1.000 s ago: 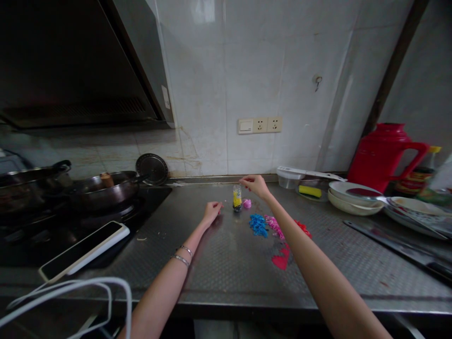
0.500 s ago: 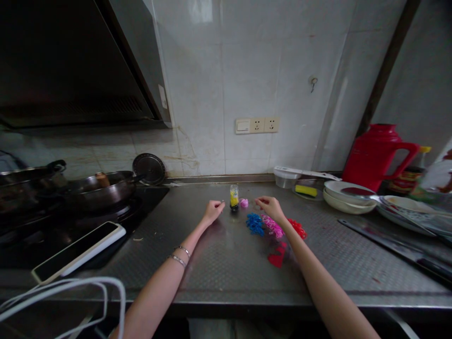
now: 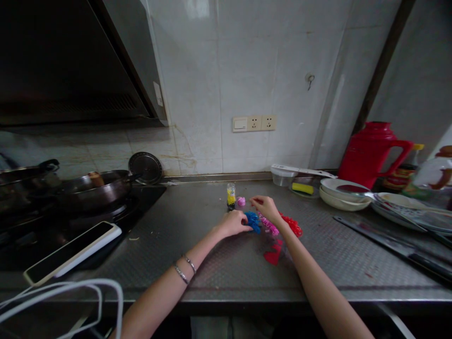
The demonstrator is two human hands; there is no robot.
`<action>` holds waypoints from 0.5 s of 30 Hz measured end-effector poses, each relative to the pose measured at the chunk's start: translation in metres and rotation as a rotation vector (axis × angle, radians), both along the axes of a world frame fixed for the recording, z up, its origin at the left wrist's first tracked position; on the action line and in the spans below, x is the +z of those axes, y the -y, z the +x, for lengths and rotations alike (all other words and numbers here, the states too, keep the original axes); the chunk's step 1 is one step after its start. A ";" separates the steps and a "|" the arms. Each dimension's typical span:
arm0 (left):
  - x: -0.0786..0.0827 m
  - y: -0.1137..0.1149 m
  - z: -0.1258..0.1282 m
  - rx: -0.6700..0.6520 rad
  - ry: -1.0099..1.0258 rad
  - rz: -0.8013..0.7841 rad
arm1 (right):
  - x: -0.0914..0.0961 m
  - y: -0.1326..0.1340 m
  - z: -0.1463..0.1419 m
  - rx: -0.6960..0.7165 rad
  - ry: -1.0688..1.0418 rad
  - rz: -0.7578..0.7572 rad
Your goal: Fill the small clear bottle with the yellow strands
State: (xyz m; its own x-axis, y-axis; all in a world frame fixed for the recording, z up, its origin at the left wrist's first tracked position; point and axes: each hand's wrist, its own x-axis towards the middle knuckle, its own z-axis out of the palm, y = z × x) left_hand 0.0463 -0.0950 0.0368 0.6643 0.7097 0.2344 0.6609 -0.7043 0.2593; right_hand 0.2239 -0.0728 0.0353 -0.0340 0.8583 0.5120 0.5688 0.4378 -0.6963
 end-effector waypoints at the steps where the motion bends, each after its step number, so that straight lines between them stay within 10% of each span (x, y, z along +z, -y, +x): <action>1: 0.000 0.003 0.001 0.008 -0.030 0.002 | 0.000 0.001 -0.001 -0.002 0.004 0.003; 15: -0.005 0.016 0.009 0.030 -0.092 0.002 | 0.003 0.008 -0.006 0.018 0.027 0.011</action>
State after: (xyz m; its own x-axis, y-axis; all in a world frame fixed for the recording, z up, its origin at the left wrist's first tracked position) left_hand 0.0557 -0.1106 0.0322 0.6614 0.7293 0.1749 0.7029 -0.6841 0.1947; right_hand 0.2182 -0.0810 0.0386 -0.0635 0.8520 0.5197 0.5791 0.4556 -0.6761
